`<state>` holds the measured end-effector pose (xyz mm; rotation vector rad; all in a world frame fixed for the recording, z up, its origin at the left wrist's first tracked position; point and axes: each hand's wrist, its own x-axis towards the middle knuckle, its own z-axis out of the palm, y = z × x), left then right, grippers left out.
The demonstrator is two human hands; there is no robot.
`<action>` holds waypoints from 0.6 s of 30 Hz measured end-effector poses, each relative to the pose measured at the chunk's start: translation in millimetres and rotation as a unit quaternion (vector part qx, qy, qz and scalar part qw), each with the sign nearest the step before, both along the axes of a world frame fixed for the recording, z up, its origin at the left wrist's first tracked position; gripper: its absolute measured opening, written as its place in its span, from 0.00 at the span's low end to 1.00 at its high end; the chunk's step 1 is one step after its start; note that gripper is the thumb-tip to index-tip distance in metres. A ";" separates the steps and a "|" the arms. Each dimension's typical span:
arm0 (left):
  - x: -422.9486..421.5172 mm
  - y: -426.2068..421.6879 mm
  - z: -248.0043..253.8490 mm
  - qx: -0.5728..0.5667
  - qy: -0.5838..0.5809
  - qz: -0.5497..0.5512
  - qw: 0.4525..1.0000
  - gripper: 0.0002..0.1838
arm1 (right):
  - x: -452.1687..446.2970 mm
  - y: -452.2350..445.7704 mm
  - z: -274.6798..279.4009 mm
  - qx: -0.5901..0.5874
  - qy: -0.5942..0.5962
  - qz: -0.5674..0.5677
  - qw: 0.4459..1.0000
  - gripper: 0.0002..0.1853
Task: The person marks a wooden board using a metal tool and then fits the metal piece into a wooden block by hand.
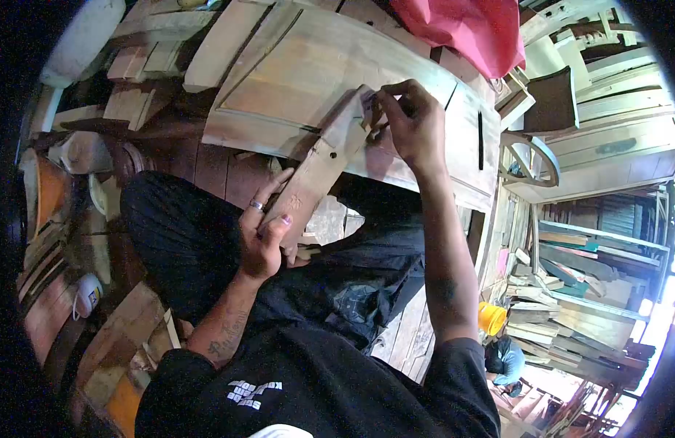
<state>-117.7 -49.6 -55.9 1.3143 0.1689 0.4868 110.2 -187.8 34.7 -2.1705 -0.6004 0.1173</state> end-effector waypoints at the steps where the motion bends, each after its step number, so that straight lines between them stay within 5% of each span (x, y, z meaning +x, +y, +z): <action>1: 1.6 1.5 0.8 0.001 -0.003 0.002 1.000 0.32 | 3.4 -1.1 -1.2 0.001 0.011 0.005 1.000 0.07; 11: -1.0 0.1 -1.4 -0.020 0.030 -0.005 0.999 0.32 | 1.8 -0.5 -4.1 0.012 0.068 0.010 0.998 0.07; 13: -0.4 -2.0 -2.6 -0.033 0.023 0.002 0.999 0.32 | 5.8 0.7 -3.4 0.019 0.002 -0.032 0.999 0.07; 18: -1.2 -0.5 0.7 -0.042 0.033 -0.010 0.999 0.33 | -0.5 -1.4 -6.3 0.040 0.104 0.006 0.994 0.06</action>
